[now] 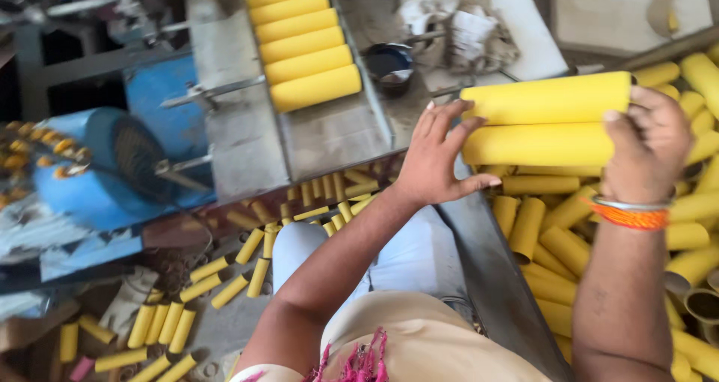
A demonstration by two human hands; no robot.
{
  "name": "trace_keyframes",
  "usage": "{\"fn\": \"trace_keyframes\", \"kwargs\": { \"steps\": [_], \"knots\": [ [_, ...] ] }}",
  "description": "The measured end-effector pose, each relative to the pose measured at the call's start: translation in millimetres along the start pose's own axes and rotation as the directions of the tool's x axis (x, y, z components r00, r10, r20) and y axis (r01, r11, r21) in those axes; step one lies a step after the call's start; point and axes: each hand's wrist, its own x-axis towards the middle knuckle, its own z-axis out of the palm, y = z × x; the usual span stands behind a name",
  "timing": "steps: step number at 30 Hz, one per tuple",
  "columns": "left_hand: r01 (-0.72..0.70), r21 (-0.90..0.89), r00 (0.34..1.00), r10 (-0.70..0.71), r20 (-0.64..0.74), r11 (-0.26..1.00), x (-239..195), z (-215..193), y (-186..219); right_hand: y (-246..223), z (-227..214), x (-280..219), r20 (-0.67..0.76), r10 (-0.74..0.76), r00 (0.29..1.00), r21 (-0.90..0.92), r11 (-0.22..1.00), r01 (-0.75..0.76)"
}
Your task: The person repeatedly picks up yellow cylindrical objects from a pile and places them into a metal tray on a conveyor system. The person handles the cylinders by hand, moving them one at a time or in small groups from the pile to the tray.
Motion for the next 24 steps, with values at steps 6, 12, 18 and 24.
{"fn": "trace_keyframes", "kwargs": {
  "steps": [6, 12, 18, 24],
  "knots": [
    [0.058, 0.431, 0.996, -0.08, 0.032, 0.9, -10, -63, -40, 66, 178, 22, 0.221, 0.25, 0.943, 0.282, 0.909, -0.307],
    [0.235, 0.609, 0.907, -0.396, 0.143, 0.758, -54, -118, -128, 93, 314, 9, 0.412, -0.004, 0.911, -0.469, 0.856, 0.216],
    [0.23, 0.721, 0.817, -0.533, 0.222, 0.654, -63, -122, -147, 57, 260, 27, 0.509, -0.148, 0.848, -0.674, 0.543, 0.5],
    [0.199, 0.708, 0.853, -0.475, 0.215, 0.678, -47, -125, -118, 85, 83, 15, 0.192, 0.196, 0.962, -0.711, 0.704, -0.001]
  ]
}}
